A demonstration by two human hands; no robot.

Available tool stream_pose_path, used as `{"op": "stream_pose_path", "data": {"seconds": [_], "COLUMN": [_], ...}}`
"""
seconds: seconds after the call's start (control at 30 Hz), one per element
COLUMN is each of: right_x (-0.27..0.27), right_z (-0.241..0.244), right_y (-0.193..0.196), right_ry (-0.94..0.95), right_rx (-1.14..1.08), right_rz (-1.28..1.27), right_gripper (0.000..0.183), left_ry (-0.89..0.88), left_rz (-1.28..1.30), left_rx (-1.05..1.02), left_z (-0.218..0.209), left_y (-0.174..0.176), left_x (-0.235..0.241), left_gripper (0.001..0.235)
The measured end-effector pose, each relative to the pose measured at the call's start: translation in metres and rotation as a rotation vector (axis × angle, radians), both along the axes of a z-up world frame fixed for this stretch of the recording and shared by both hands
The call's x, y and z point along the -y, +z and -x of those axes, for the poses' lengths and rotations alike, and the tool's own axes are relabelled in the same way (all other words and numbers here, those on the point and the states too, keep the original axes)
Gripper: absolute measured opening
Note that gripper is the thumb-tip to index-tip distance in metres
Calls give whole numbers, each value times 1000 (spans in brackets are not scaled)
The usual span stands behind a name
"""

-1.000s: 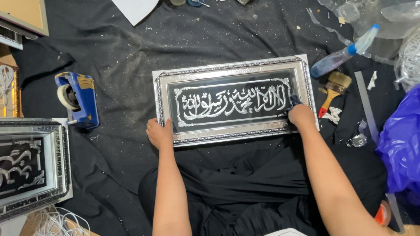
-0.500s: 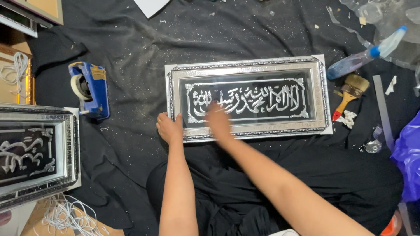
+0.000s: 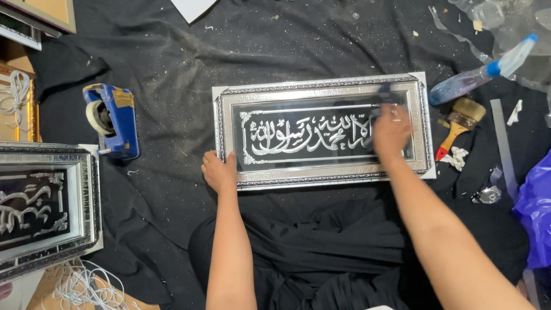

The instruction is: The person cleans the back of a framed artwork with a brush and then wipes the front glass and frame with a cloth. The person uses a spray bottle to moisten the cloth and continues wiping the frame and glass surface.

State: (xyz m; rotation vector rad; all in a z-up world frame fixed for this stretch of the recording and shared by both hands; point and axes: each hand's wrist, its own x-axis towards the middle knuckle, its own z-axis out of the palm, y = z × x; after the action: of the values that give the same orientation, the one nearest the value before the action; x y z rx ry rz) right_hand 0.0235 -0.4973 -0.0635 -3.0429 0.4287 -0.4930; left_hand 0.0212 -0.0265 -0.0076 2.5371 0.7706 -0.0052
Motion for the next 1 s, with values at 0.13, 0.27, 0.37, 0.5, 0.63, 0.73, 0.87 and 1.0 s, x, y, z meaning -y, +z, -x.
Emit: {"op": "stream_pose_path", "data": {"seconds": [0.13,0.27,0.37,0.5,0.63,0.73,0.87,1.0], "right_x": [21,-108,-210,-304,-304,-252,-145,-39], "right_z": [-8,-34,-39,-26,-39,-21,9,72], "right_y": [-36,-20,13,57,34,116,117,136], "right_ry": [-3,-32,76,384,599,486,173,36], "right_rx": [257,270,212,-271,-479,-353,-447,-525], "right_rz": [-38,-97,-384,-676,-931,-793,-923,-846], "right_gripper": [41,61,65,69,67,57,54,48], "left_ry": [-8,-9,-6,-4,-8,-38,-252,-717], "left_rz": [-78,-122,-120,-125,-101,-194,-277,-173], "left_rx": [34,51,45,42,55,100,478,219], "left_z": [1,2,2,-1,1,3,-14,-4], "left_y": [-16,-21,-24,-22,-20,-21,13,13], "left_x": [0,0,0,1,1,8,48,93], "left_gripper": [51,53,52,51,50,59,57,52]}}
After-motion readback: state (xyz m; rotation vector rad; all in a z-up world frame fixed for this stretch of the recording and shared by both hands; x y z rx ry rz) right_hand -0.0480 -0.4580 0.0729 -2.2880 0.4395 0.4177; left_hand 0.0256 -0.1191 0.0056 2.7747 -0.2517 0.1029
